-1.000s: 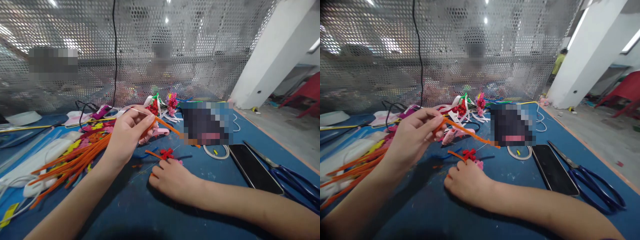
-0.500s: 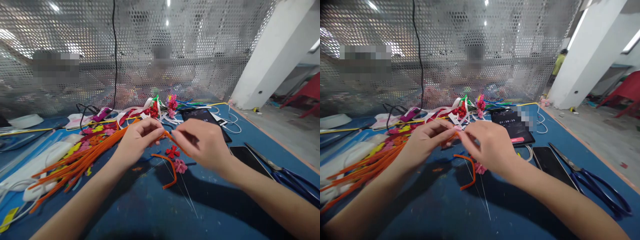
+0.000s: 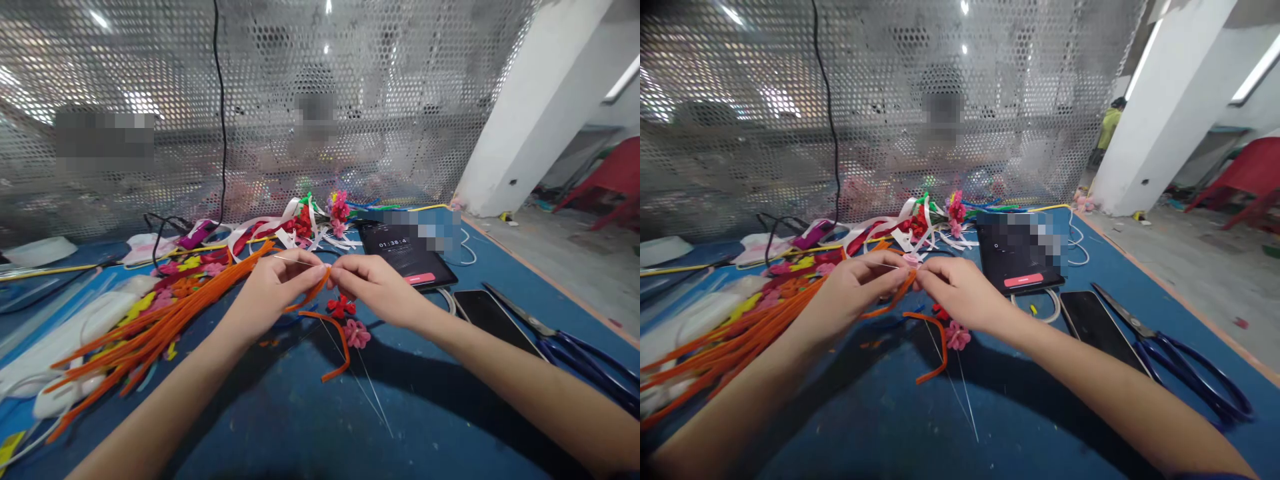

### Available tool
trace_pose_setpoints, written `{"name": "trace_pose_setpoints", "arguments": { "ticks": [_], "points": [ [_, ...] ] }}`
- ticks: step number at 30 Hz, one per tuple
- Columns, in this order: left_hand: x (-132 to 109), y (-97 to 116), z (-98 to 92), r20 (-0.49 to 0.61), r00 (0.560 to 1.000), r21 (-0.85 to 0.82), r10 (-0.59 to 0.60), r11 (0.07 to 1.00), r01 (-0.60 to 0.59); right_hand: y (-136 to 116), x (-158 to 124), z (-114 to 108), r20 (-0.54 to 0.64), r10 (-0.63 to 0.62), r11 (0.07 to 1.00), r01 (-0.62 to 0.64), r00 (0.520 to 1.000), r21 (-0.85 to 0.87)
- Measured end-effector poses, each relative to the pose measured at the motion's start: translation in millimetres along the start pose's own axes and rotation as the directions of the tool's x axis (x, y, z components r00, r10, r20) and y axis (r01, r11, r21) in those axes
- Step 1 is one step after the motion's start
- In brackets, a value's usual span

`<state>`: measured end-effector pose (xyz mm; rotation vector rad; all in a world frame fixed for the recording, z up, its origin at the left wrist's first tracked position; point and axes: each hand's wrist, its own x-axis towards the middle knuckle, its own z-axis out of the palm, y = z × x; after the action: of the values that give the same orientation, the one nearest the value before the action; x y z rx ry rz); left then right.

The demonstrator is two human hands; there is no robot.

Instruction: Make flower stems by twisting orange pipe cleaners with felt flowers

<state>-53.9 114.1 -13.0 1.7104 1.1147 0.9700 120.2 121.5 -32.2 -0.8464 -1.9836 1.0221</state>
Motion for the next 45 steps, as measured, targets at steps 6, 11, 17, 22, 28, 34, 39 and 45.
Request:
{"name": "trace_pose_setpoints", "arguments": {
  "ticks": [6,11,17,22,28,34,39,45],
  "points": [
    [0,-3,-2.7,-0.022,0.991,0.092,0.129,0.988,-0.126,-3,-1,2,-0.002,-0.047,0.997,0.047,0.999,-0.057],
    [-3,1,-3.7,-0.106,0.926,0.372,0.363,0.878,-0.302,-2,-1,2,0.022,-0.089,0.995,0.090,0.996,-0.052],
    [0,-1,-4.8,-0.097,0.993,0.290,0.066,0.956,-0.035,4,-4,7,-0.054,-0.225,0.909,0.189,0.973,-0.373],
    [5,-7,-9.8,0.100,0.984,0.009,-0.147,0.989,0.147,10,-6,9,0.009,-0.303,0.769,0.251,0.953,-0.588],
    [3,-9,-5.1,0.086,0.971,-0.247,-0.223,0.939,0.238,7,-6,7,-0.027,-0.301,0.778,0.229,0.953,-0.585],
    [5,-13,2.0,0.087,0.958,-0.396,-0.272,0.873,0.284,10,-5,12,-0.051,-0.228,0.844,0.172,0.972,-0.508],
    [7,-21,6.3,0.159,0.954,-0.489,-0.256,0.818,0.301,12,-1,11,-0.028,-0.056,0.980,0.050,0.998,-0.192],
    [8,-26,6.0,0.176,0.946,-0.493,-0.273,0.807,0.325,14,2,10,-0.026,-0.036,0.984,0.031,0.999,-0.178]
  ]
}}
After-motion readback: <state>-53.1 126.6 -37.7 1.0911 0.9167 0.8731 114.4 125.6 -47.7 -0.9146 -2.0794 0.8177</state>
